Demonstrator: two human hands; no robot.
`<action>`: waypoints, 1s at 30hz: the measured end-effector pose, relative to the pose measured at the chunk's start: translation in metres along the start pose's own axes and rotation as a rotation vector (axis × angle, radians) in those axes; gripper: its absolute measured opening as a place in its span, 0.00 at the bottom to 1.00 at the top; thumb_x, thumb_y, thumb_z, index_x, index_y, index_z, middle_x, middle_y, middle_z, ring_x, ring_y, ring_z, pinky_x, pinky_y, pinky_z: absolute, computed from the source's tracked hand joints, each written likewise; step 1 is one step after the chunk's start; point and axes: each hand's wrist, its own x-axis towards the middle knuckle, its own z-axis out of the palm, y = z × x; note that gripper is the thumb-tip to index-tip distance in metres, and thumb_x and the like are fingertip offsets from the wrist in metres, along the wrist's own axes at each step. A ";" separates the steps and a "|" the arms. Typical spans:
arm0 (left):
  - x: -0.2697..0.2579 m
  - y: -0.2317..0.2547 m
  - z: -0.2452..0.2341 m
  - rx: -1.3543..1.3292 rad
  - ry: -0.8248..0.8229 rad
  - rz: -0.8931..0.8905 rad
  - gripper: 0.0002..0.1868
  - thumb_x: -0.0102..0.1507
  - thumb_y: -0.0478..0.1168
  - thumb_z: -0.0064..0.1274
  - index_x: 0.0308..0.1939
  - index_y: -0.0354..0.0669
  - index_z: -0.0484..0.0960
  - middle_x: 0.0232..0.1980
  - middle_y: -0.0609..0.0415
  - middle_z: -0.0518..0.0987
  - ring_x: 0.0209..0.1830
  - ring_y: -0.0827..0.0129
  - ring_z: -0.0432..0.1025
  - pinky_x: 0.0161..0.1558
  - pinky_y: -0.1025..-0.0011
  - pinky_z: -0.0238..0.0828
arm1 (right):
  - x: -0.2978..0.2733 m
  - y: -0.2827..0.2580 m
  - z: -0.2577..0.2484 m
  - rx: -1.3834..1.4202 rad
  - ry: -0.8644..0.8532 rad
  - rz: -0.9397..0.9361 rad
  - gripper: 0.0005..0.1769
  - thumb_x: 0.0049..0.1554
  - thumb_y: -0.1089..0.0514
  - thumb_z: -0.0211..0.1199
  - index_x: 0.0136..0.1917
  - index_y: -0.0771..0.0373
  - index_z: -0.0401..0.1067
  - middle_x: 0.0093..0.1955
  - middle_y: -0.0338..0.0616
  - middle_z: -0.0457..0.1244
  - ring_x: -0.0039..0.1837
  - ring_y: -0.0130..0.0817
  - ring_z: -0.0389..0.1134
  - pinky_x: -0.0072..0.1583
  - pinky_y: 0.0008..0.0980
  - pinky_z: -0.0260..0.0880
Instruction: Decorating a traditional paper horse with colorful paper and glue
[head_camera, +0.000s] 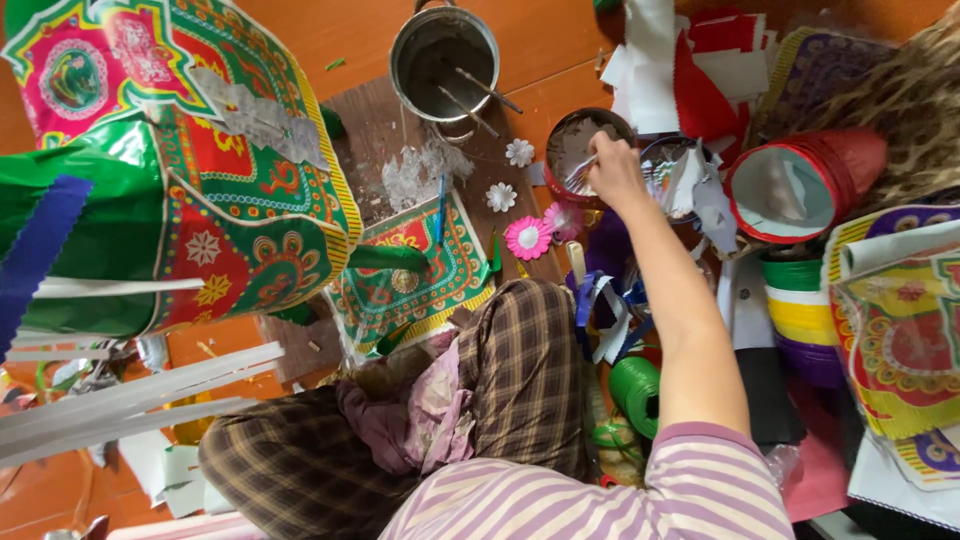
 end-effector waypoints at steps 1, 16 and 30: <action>0.028 0.001 0.013 0.000 -0.010 0.008 0.20 0.63 0.33 0.50 0.59 0.39 0.83 0.66 0.51 0.79 0.62 0.64 0.76 0.60 0.71 0.70 | -0.003 -0.005 -0.004 0.044 0.059 -0.005 0.16 0.49 0.64 0.64 0.49 0.53 0.65 0.39 0.45 0.65 0.51 0.53 0.69 0.53 0.52 0.69; 0.596 -0.120 0.292 0.578 -0.214 0.461 0.10 0.54 0.39 0.53 0.32 0.63 0.87 0.40 0.65 0.81 0.44 0.58 0.80 0.48 0.58 0.79 | -0.031 -0.063 -0.105 0.798 0.305 0.476 0.13 0.55 0.66 0.65 0.50 0.58 0.65 0.42 0.48 0.69 0.48 0.44 0.73 0.50 0.41 0.73; 0.545 -0.079 0.252 0.133 -0.071 0.402 0.13 0.53 0.32 0.51 0.40 0.46 0.86 0.58 0.44 0.71 0.62 0.41 0.70 0.63 0.50 0.70 | -0.036 -0.128 -0.089 1.138 0.540 0.555 0.13 0.58 0.70 0.57 0.51 0.57 0.59 0.43 0.37 0.61 0.48 0.26 0.70 0.52 0.22 0.71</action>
